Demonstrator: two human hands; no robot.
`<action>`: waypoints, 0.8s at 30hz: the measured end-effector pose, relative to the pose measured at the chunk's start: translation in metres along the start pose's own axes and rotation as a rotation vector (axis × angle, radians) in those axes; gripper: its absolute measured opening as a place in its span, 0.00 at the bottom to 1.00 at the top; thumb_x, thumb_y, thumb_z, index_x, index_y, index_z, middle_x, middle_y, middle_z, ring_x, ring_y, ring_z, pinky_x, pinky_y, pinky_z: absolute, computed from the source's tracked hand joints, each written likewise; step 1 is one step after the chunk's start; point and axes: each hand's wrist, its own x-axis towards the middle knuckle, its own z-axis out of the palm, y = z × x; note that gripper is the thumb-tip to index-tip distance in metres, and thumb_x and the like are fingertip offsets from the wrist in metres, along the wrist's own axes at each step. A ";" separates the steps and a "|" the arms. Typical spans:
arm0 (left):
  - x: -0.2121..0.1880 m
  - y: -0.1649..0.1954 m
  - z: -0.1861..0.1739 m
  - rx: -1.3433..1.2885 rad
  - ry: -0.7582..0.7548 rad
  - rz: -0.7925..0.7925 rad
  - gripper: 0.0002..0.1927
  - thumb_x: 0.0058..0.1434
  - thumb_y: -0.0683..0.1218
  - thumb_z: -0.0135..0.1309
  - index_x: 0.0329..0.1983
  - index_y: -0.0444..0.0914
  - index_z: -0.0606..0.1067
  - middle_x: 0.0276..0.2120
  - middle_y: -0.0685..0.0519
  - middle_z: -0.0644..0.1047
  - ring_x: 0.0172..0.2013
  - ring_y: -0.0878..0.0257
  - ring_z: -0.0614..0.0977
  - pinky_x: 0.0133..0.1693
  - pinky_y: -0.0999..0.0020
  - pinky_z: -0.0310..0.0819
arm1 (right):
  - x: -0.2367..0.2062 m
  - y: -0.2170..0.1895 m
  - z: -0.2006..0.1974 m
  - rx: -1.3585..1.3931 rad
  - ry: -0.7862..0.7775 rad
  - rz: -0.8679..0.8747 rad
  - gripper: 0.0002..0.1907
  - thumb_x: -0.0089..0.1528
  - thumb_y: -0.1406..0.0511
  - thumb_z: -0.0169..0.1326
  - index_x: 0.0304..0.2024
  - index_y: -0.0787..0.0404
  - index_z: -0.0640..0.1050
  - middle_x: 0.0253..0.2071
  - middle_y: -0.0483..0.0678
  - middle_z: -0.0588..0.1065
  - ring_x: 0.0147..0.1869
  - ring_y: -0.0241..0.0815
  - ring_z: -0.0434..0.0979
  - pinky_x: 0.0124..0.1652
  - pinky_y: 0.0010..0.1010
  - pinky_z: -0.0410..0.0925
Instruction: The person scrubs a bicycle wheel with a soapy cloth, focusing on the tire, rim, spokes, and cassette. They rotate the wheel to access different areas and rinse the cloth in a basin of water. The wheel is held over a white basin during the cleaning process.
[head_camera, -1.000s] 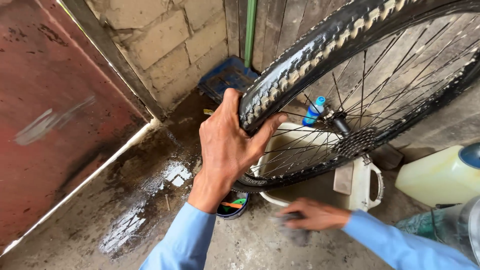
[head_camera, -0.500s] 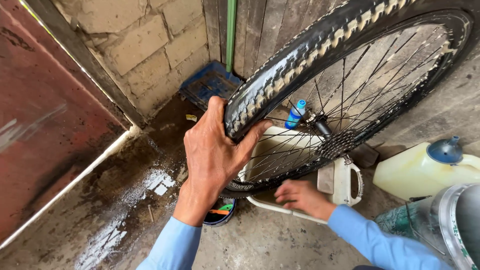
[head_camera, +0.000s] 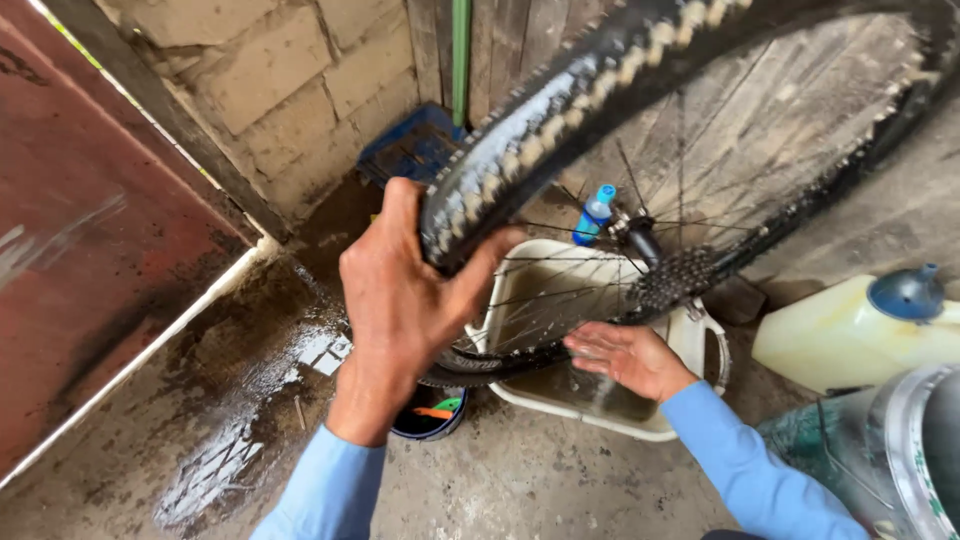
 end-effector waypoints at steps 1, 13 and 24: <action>0.000 0.000 0.000 -0.008 0.000 -0.018 0.28 0.57 0.59 0.70 0.39 0.36 0.67 0.27 0.46 0.79 0.26 0.56 0.83 0.28 0.62 0.76 | -0.006 -0.005 0.004 -0.044 0.045 -0.001 0.23 0.65 0.60 0.46 0.58 0.67 0.73 0.62 0.58 0.73 0.65 0.53 0.75 0.58 0.52 0.70; -0.001 0.005 0.001 -0.035 0.010 0.021 0.28 0.57 0.59 0.70 0.41 0.36 0.68 0.28 0.45 0.79 0.29 0.50 0.84 0.30 0.61 0.76 | 0.009 0.025 -0.027 0.202 0.396 0.050 0.21 0.69 0.61 0.48 0.60 0.69 0.68 0.66 0.63 0.67 0.69 0.58 0.68 0.60 0.49 0.72; 0.001 0.005 0.001 -0.028 0.011 -0.008 0.29 0.56 0.59 0.71 0.41 0.36 0.68 0.27 0.46 0.79 0.27 0.53 0.83 0.29 0.61 0.75 | 0.001 0.034 -0.023 -0.210 0.681 0.175 0.18 0.69 0.59 0.46 0.54 0.65 0.73 0.59 0.55 0.72 0.62 0.54 0.71 0.61 0.50 0.65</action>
